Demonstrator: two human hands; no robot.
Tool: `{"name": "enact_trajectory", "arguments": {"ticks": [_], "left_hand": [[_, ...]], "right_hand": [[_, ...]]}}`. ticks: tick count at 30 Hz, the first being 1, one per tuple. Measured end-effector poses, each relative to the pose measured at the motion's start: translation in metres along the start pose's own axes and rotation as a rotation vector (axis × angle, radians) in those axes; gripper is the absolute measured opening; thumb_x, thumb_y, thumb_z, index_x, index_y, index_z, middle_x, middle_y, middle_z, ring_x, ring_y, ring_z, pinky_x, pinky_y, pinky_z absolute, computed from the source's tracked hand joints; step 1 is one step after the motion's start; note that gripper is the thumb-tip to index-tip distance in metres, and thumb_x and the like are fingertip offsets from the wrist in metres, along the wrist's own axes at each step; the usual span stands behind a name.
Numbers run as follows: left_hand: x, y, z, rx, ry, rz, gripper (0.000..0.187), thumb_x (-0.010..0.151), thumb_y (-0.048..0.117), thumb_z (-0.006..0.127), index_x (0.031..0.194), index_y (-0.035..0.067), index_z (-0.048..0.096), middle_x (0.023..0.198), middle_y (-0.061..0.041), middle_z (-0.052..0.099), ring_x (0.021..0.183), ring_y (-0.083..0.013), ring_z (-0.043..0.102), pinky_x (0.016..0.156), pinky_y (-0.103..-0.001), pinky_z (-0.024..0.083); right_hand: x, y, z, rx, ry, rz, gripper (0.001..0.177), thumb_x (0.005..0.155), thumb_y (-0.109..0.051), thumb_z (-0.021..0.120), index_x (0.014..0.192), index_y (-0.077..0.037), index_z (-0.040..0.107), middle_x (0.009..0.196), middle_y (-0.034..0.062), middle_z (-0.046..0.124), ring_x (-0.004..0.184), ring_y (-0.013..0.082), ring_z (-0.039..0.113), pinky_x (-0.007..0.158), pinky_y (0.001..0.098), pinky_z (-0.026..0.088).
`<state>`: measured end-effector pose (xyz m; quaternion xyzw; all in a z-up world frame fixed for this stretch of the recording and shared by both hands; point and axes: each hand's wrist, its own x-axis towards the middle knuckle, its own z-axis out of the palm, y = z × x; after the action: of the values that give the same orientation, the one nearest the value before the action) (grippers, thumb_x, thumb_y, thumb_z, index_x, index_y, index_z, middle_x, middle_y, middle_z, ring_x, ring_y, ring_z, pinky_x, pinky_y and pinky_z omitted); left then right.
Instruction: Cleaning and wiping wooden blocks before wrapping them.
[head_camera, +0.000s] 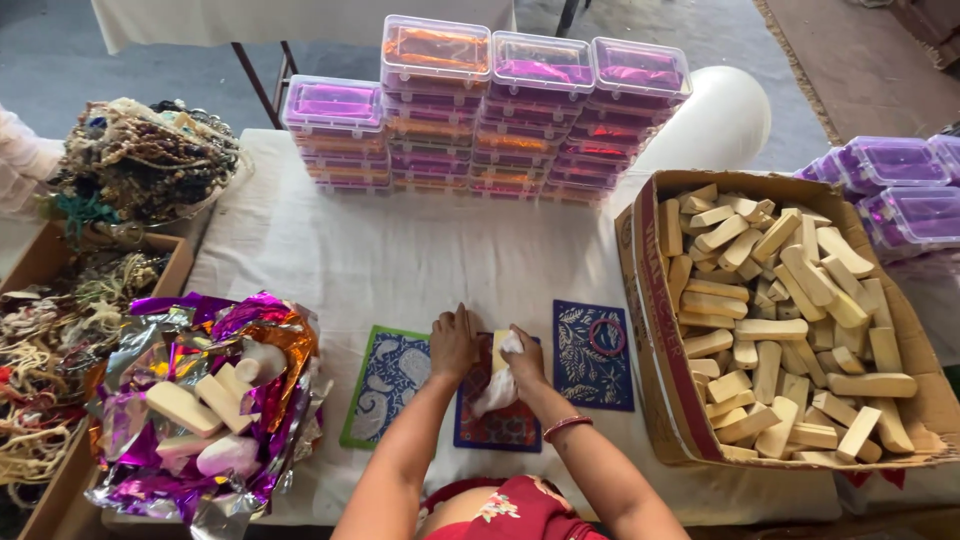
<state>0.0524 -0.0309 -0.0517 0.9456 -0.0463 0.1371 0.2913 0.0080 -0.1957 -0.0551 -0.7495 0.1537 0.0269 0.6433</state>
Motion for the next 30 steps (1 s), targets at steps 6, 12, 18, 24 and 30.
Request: {"name": "enact_trajectory", "arguments": {"ticks": [6,12,18,24,30], "left_hand": [[-0.005,0.011,-0.022,-0.018,-0.229,-0.017,0.059,0.094,0.019,0.063,0.151,0.005,0.051,0.114,-0.020,0.069,0.102,-0.0393,0.063,0.086,-0.048,0.055],[-0.003,0.027,0.015,-1.642,-0.159,-0.625,0.050,0.099,0.019,0.055,0.146,0.004,0.055,0.129,-0.017,0.068,0.110,-0.0293,0.067,0.092,-0.039,0.056],[-0.019,0.036,-0.013,-1.967,-0.425,-0.678,0.047,0.105,0.022,0.041,0.148,0.007,0.050,0.134,-0.016,0.063,0.115,-0.0270,0.064,0.098,-0.040,0.054],[-0.021,0.047,-0.052,-2.078,-0.395,-0.630,0.061,0.111,0.049,0.029,0.161,0.015,0.035,0.146,-0.006,0.058,0.127,-0.0154,0.063,0.105,-0.030,0.053],[-0.024,0.063,-0.055,-1.960,-0.473,-0.606,0.051,0.109,0.033,0.040,0.155,0.012,0.038,0.137,-0.012,0.060,0.120,-0.0225,0.064,0.098,-0.036,0.058]], "right_hand": [[-0.022,-0.041,-0.010,-0.388,0.156,-0.206,0.050,0.089,-0.001,0.068,0.138,-0.011,0.070,0.131,0.0152,0.074,0.116,0.0247,0.074,0.097,0.0324,0.058],[-0.031,-0.111,0.037,-0.399,0.107,-0.688,0.050,0.094,-0.014,0.071,0.142,-0.003,0.059,0.144,0.0210,0.060,0.132,0.0366,0.057,0.105,0.0407,0.048],[-0.031,-0.134,0.060,0.023,0.124,-0.172,0.050,0.103,-0.030,0.054,0.149,-0.010,0.050,0.149,0.0184,0.058,0.136,0.0342,0.057,0.113,0.0409,0.046],[-0.041,-0.136,0.065,-0.366,0.158,-0.770,0.052,0.110,-0.029,0.055,0.152,0.001,0.045,0.152,0.0268,0.051,0.135,0.0391,0.051,0.109,0.0474,0.041],[-0.064,-0.189,0.052,0.231,0.175,0.107,0.043,0.104,-0.032,0.050,0.142,-0.011,0.054,0.117,0.0191,0.066,0.103,0.0336,0.068,0.083,0.0400,0.054]]}}
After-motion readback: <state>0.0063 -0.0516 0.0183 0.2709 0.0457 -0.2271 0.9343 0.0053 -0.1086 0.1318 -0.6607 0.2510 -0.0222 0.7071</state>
